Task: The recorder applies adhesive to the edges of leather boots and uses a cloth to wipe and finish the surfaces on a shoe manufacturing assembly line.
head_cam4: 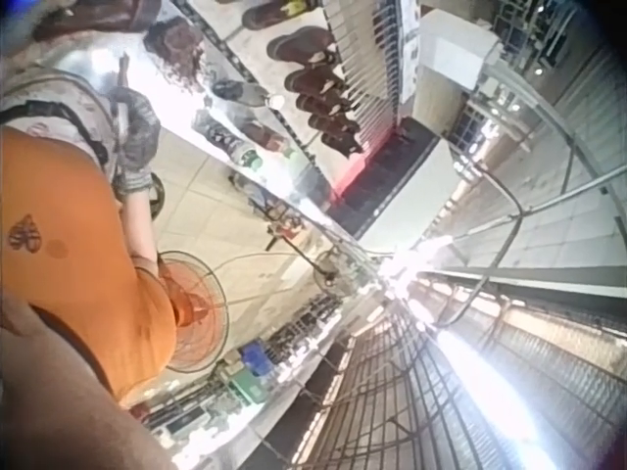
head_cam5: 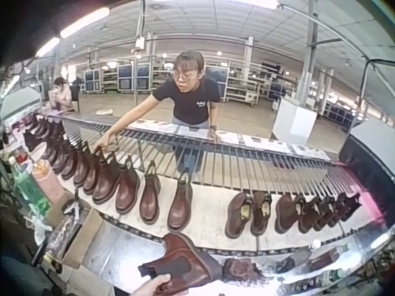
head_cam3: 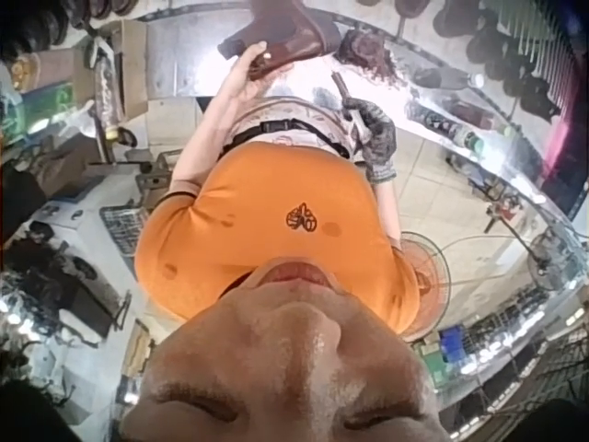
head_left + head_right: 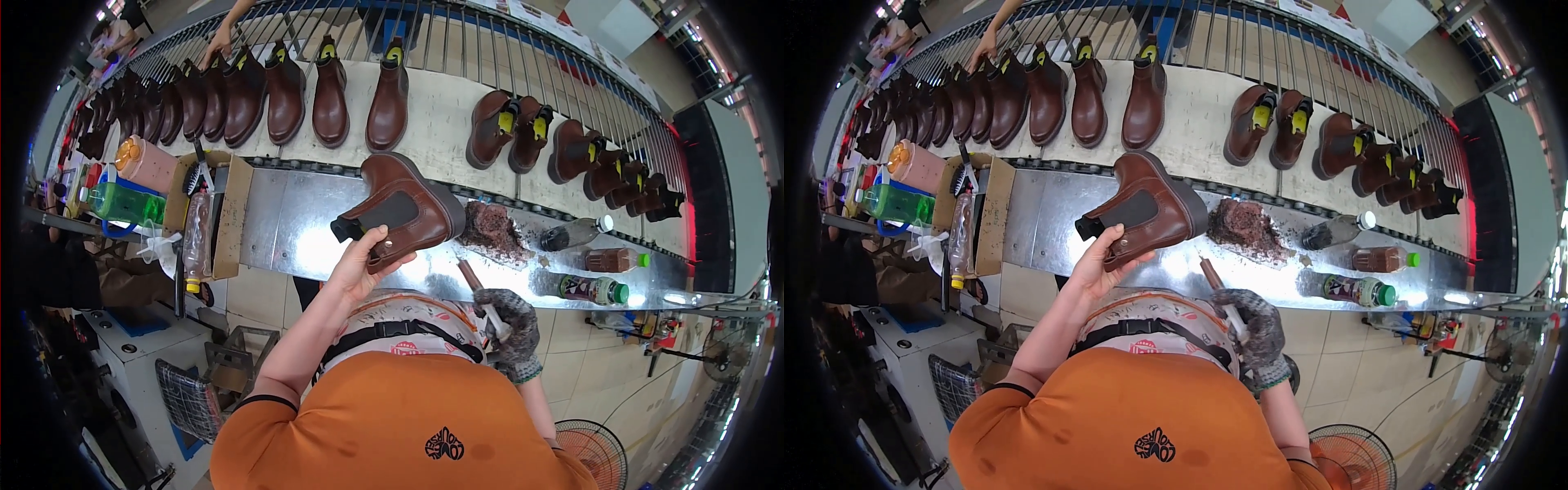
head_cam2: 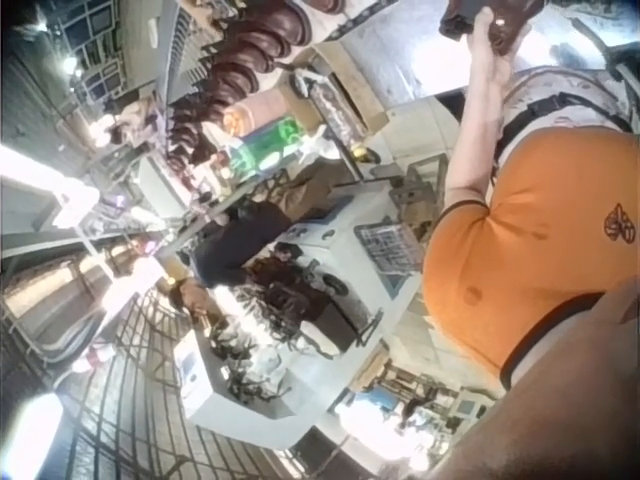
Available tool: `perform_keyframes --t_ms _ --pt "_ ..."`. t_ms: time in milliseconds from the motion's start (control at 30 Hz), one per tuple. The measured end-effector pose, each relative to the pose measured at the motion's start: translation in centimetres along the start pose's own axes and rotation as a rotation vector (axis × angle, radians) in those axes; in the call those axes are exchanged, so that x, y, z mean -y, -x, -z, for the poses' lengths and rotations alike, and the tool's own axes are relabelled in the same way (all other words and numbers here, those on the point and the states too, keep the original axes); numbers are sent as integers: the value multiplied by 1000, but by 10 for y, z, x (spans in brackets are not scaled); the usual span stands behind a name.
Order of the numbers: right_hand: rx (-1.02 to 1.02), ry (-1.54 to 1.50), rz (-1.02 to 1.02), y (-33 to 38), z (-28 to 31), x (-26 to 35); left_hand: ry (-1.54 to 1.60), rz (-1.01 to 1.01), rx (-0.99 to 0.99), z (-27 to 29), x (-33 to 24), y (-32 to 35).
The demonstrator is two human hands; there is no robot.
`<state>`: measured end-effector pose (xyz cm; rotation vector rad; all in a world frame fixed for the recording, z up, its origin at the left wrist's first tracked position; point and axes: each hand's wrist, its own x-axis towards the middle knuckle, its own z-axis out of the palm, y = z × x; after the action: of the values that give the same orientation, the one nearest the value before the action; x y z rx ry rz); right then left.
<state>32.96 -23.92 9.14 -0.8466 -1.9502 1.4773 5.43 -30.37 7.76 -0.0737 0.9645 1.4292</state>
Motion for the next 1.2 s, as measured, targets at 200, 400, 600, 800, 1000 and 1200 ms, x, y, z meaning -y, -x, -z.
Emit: perform_keyframes --t_ms 200,400,600,800,1000,1200 --pt "-370 -470 -316 -5 -4 -38 -52 -9 99 4 -23 -15" --pt "-352 -390 -465 -1 -32 -171 -480 -101 127 -41 -73 -93" --pt "-423 -410 -405 0 -48 -212 -802 -222 -45 -90 -107 -199" --pt "-434 -100 -402 7 -50 -218 -1636 -485 -305 -107 -88 -242" --pt "-429 -126 -510 -5 -49 -175 -1494 -562 -330 -93 -90 -229" --pt "-436 -56 -470 -12 -48 -158 -1234 -1053 -392 -45 -99 -239"
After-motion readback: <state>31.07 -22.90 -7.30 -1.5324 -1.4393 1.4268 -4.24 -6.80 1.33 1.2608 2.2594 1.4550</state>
